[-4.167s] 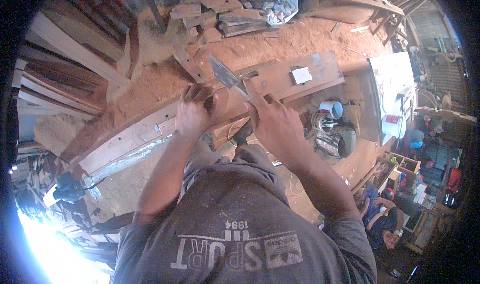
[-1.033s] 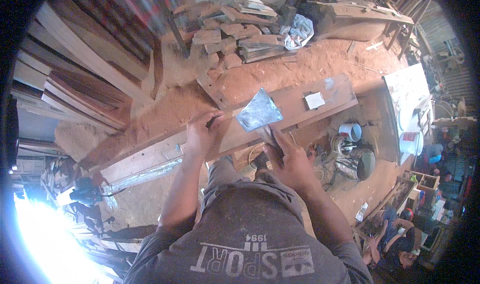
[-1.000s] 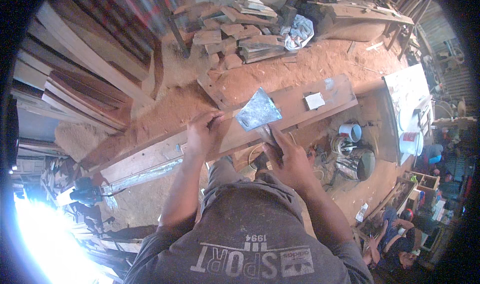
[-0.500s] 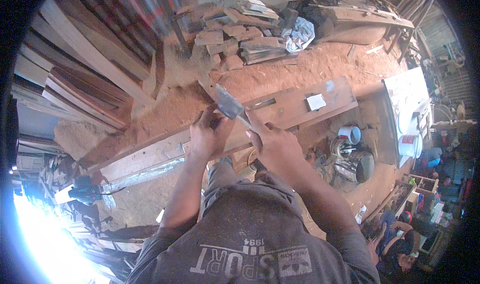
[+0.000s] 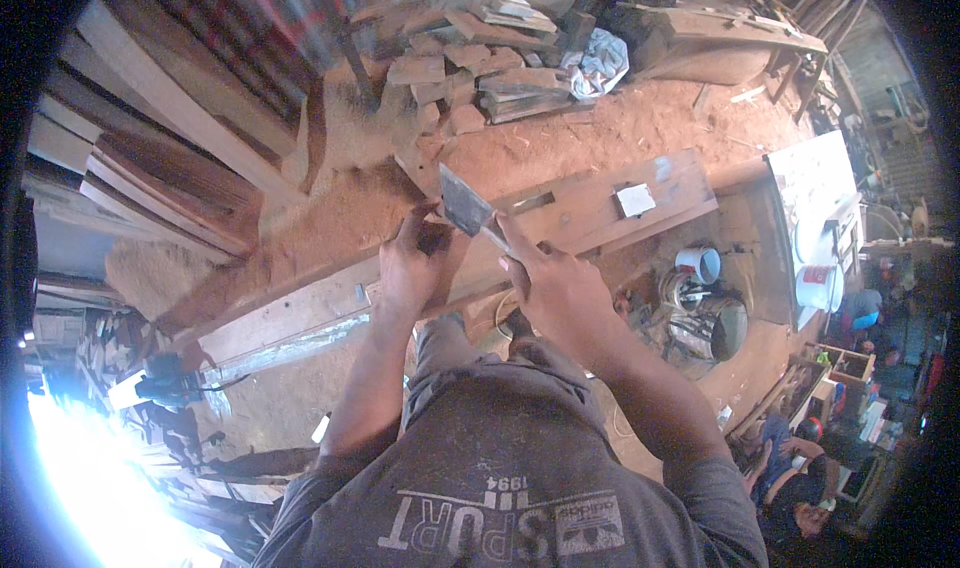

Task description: The person uses a chisel and hammer to carve a groove into a wooden plank. They repeatedly apply glue to small wooden pieces and insert them into the groove, tapping them flush with the chisel.

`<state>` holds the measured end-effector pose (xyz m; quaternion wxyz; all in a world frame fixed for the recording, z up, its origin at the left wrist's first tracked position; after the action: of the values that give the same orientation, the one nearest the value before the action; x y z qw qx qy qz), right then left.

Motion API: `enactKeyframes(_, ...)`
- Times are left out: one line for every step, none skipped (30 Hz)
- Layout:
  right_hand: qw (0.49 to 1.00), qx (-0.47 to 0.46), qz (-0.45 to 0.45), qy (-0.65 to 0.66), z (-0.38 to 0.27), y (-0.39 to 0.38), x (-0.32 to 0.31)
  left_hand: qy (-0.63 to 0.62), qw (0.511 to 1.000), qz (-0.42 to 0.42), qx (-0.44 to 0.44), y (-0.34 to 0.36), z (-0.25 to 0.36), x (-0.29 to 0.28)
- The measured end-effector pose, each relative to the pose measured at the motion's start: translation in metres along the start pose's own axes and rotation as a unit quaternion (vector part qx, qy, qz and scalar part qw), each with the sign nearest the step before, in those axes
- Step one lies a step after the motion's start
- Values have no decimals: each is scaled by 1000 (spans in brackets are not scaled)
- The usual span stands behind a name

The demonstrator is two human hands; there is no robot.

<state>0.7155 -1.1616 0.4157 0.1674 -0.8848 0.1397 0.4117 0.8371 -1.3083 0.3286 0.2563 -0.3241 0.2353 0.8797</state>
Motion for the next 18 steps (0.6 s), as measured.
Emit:
enactKeyframes(1000, 6, 9, 12, -2, -1, -2, -10, 1000, -6, -6, -1, -1, 1)
enactKeyframes(1000, 4, 4, 4, -1, -2, 1, -20, 1000, -12, -12, -2, -3, 1)
enactKeyframes(1000, 0, 3, -5, -2, -3, 2, -30, 999, -15, -16, 0, -2, -1)
enactKeyframes(1000, -5, 1, -13, -2, -4, 3, -26, 999, -10, -15, 0, -2, -1)
enactKeyframes(1000, 2, -9, -12, 0, -4, 5, -23, 1000, -6, -14, 0, -1, -1)
enactKeyframes(1000, 9, -19, -10, 3, -4, 7, -19, 1000, 0, -12, 0, 0, -2)
enactKeyframes(999, 15, -30, -9, 5, -3, 9, -24, 1000, -11, -17, 1, -2, 0)
enactKeyframes(1000, 15, -19, -5, 4, -1, 5, -30, 999, -21, -22, 2, -4, 2)
enactKeyframes(1000, 18, -9, -1, 3, -1, 3, -36, 998, -35, -28, 1, -4, 3)
enactKeyframes(1000, 20, 0, 3, 2, 0, 0, -17, 999, -39, -14, 0, -1, 2)
enactKeyframes(1000, 22, 5, 4, 0, 0, -2, 2, 999, -44, 1, -1, 2, -2)
enactKeyframes(1000, 21, 12, 4, -3, 1, -4, 21, 999, -47, 17, 1, 8, -8)
enactKeyframes(1000, 23, 19, 4, -3, 1, -6, 55, 996, -59, 44, 2, 14, -11)
enactKeyframes(1000, 20, 15, 5, -3, 1, -5, 90, 991, -72, 70, 3, 20, -14)
enactKeyframes(1000, 14, 10, 8, -4, 2, -4, 126, 984, -83, 96, 1, 23, -16)
enactKeyframes(1000, 8, 5, 10, -4, 2, -3, 110, 985, -102, 89, 0, 17, -10)
enactKeyframes(1000, 7, -9, -1, -3, 1, 0, 95, 985, -122, 82, -2, 7, -1)
enactKeyframes(1000, 5, -22, -13, -1, 1, 2, 79, 984, -140, 76, -2, 3, 4)
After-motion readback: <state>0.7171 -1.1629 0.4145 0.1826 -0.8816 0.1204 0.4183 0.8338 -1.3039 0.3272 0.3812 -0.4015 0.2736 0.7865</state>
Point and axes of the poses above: each hand's wrist, its own y-axis towards the middle knuckle, its own x-axis out of the palm, z = x × y, the point moved 10 cm from there along y, towards the middle knuckle, and after that the axes turned 11 degrees about y, right-handed, at the moved point
